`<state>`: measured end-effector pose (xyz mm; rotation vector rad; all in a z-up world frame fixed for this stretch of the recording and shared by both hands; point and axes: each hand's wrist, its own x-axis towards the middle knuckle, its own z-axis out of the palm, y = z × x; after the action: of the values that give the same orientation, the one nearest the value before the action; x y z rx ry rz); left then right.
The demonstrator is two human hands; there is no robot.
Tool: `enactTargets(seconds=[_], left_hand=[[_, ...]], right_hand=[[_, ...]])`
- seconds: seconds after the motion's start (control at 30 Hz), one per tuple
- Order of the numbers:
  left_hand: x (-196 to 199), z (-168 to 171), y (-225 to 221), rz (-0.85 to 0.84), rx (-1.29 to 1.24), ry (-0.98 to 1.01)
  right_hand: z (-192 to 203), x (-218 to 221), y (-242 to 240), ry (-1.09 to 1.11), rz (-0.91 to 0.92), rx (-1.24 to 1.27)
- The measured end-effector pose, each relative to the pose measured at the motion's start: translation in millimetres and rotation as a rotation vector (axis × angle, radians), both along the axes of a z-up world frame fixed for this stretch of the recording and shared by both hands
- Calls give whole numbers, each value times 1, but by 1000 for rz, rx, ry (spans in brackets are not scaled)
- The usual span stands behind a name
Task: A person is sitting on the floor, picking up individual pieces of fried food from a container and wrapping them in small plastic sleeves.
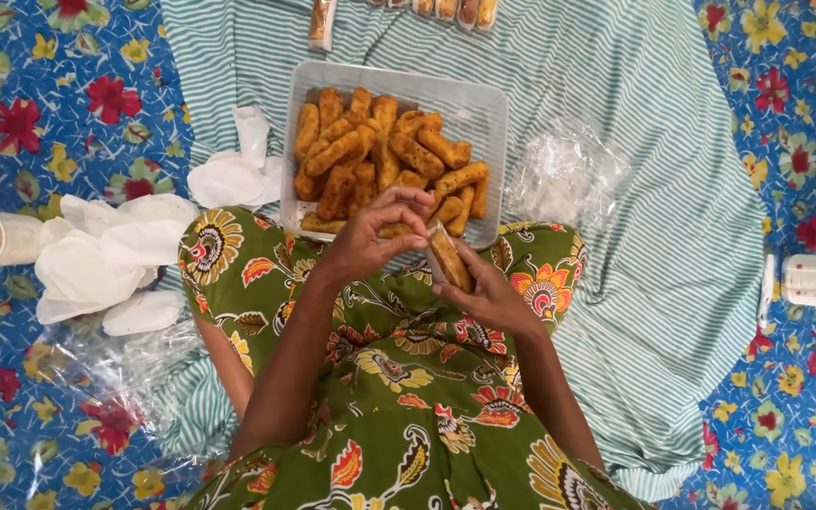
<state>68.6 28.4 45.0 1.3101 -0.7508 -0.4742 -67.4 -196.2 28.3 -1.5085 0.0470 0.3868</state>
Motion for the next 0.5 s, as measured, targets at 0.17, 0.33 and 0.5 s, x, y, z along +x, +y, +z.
enactTargets(seconds=[0.17,0.33,0.5], left_hand=[[1,4,-3,-41,1,43],[-1,-2,-3,-30,-9,55],[1,-6,2,-19,-10,35]], right_hand=[[-3,-1,-3,-31,43,-3],[1,-1,-6,-53,60,-12],[14,1,-1,-50,59,-28]])
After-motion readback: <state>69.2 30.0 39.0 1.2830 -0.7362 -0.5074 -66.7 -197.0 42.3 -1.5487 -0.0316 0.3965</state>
